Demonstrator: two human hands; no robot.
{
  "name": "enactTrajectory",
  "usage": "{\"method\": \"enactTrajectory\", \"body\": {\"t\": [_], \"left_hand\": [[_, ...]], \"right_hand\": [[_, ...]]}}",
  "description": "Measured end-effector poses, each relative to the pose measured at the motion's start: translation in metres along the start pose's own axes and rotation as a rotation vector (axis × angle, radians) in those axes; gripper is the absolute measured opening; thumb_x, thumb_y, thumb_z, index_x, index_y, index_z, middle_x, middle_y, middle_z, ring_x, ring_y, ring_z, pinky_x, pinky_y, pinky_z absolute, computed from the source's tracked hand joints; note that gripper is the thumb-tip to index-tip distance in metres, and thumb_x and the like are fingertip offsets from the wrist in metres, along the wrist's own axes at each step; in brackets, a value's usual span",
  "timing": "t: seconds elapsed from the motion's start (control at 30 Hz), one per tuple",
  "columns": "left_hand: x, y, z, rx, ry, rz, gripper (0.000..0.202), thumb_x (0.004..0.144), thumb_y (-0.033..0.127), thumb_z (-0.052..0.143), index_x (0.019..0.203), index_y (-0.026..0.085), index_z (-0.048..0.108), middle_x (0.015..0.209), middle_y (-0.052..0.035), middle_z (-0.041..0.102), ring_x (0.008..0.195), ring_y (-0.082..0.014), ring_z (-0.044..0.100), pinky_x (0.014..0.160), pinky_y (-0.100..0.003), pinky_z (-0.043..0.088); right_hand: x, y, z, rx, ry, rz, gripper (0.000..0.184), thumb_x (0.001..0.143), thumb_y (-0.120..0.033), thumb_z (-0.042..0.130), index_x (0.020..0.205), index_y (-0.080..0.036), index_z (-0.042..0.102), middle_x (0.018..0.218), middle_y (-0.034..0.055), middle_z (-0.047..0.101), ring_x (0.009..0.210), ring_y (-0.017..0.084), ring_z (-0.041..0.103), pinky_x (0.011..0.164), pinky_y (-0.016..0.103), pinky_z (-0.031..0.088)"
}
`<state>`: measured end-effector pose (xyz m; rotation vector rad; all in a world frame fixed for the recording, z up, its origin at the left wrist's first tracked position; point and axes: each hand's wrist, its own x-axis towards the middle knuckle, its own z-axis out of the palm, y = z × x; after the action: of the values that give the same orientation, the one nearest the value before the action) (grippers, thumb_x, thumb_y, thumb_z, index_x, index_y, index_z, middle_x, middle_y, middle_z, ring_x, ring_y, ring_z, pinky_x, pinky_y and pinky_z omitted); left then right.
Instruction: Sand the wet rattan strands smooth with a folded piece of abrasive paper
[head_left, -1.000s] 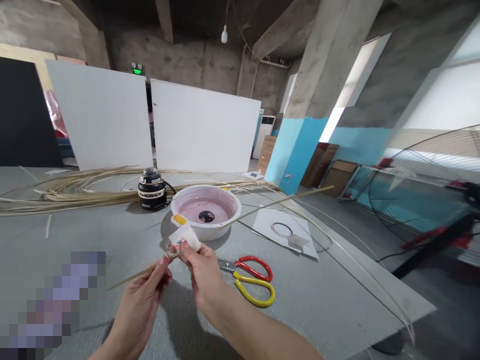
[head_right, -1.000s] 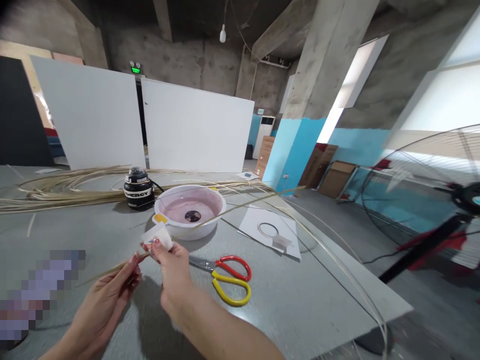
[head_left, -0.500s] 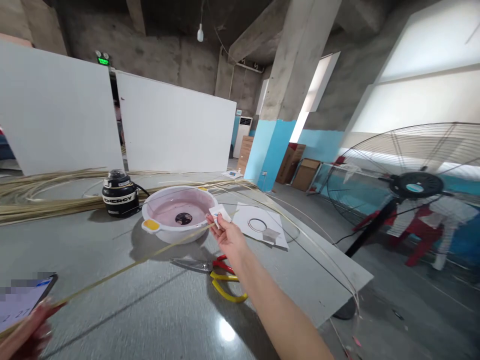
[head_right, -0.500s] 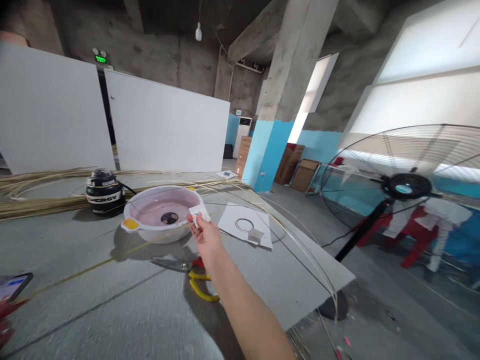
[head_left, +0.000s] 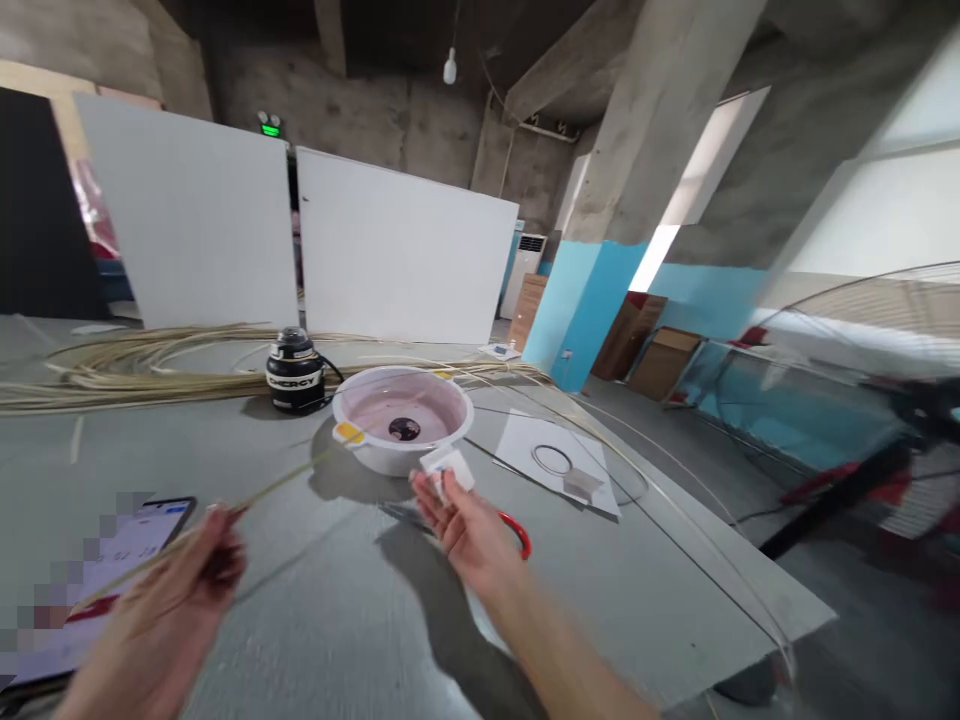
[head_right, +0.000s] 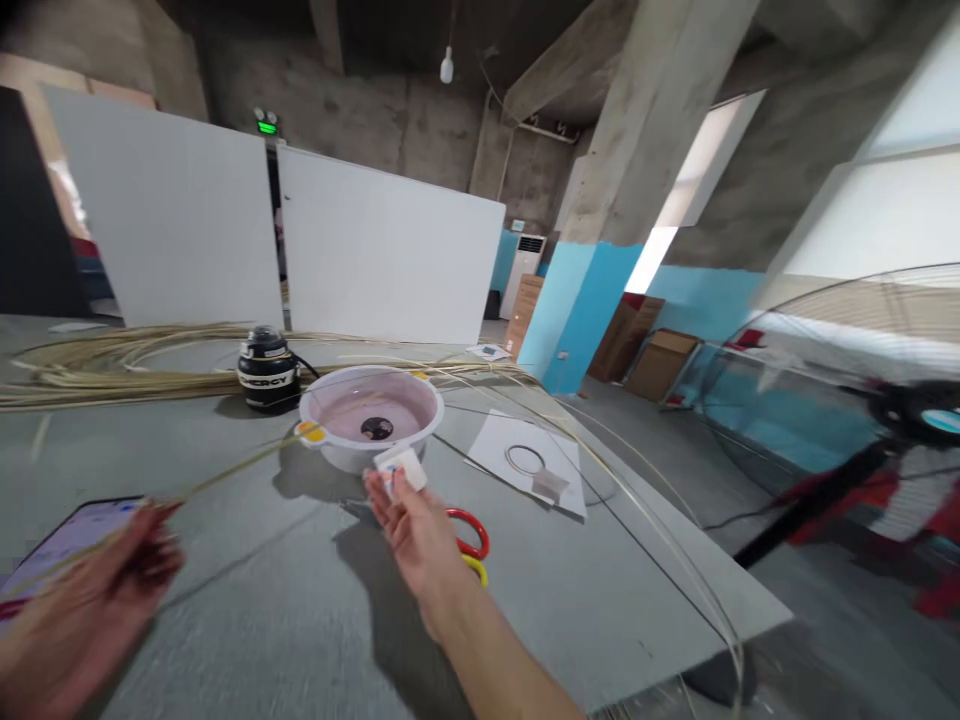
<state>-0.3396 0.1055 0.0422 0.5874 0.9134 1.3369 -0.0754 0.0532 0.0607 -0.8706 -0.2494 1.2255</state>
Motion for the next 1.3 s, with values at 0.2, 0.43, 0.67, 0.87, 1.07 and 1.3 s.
{"method": "enactTrajectory", "body": {"t": [0.2,0.43,0.67,0.87,1.07,1.3], "left_hand": [[-0.017,-0.03,0.049,-0.078,-0.076,-0.078,0.042,0.043,0.043,0.097,0.069,0.017,0.077,0.065,0.0018,0.067,0.06,-0.0073,0.055,0.056,-0.012,0.05],[-0.02,-0.051,0.038,-0.076,-0.16,-0.138,0.039,0.052,0.042,0.094,0.079,0.017,0.08,0.072,-0.0004,0.068,0.064,-0.0079,0.055,0.06,-0.013,0.049],[-0.017,-0.049,0.036,-0.127,-0.126,-0.186,0.042,0.048,0.038,0.097,0.078,0.014,0.08,0.07,-0.0002,0.069,0.062,-0.0066,0.055,0.059,-0.012,0.048],[-0.017,-0.052,0.037,-0.154,-0.123,-0.162,0.035,0.052,0.037,0.095,0.076,0.017,0.08,0.072,-0.0004,0.07,0.061,-0.0083,0.055,0.058,-0.016,0.048],[-0.018,-0.053,0.036,-0.136,-0.12,-0.154,0.036,0.051,0.039,0.094,0.076,0.018,0.08,0.075,-0.0014,0.071,0.064,-0.0089,0.054,0.06,-0.015,0.048],[-0.023,-0.036,0.028,0.051,-0.074,-0.079,0.044,0.041,0.048,0.095,0.071,0.019,0.081,0.068,-0.0017,0.069,0.065,-0.0096,0.053,0.06,-0.01,0.048]], "right_hand": [[-0.031,0.052,0.039,0.004,-0.201,0.053,0.034,0.063,-0.032,0.089,0.09,-0.016,0.075,0.099,0.0063,0.077,0.097,0.019,0.07,0.102,0.034,0.048],[-0.013,0.067,0.053,-0.072,-0.132,0.027,0.035,0.059,-0.032,0.09,0.088,-0.018,0.077,0.095,0.0047,0.077,0.092,0.017,0.068,0.092,0.029,0.05],[-0.003,0.061,0.052,-0.176,-0.177,-0.07,0.034,0.057,-0.031,0.09,0.082,-0.016,0.074,0.081,0.0042,0.076,0.08,0.019,0.067,0.088,0.034,0.05],[-0.005,0.07,0.054,-0.091,-0.161,-0.079,0.037,0.066,-0.039,0.084,0.094,-0.018,0.072,0.094,0.0062,0.077,0.087,0.019,0.069,0.088,0.032,0.05],[-0.011,0.077,0.053,-0.103,-0.227,-0.081,0.027,0.068,-0.034,0.084,0.088,-0.017,0.074,0.09,0.0041,0.077,0.086,0.016,0.068,0.089,0.027,0.049],[0.022,0.042,0.033,-0.064,-0.059,-0.067,0.013,0.071,-0.019,0.078,0.083,-0.013,0.074,0.087,0.0089,0.077,0.083,0.018,0.072,0.082,0.028,0.055]]}}
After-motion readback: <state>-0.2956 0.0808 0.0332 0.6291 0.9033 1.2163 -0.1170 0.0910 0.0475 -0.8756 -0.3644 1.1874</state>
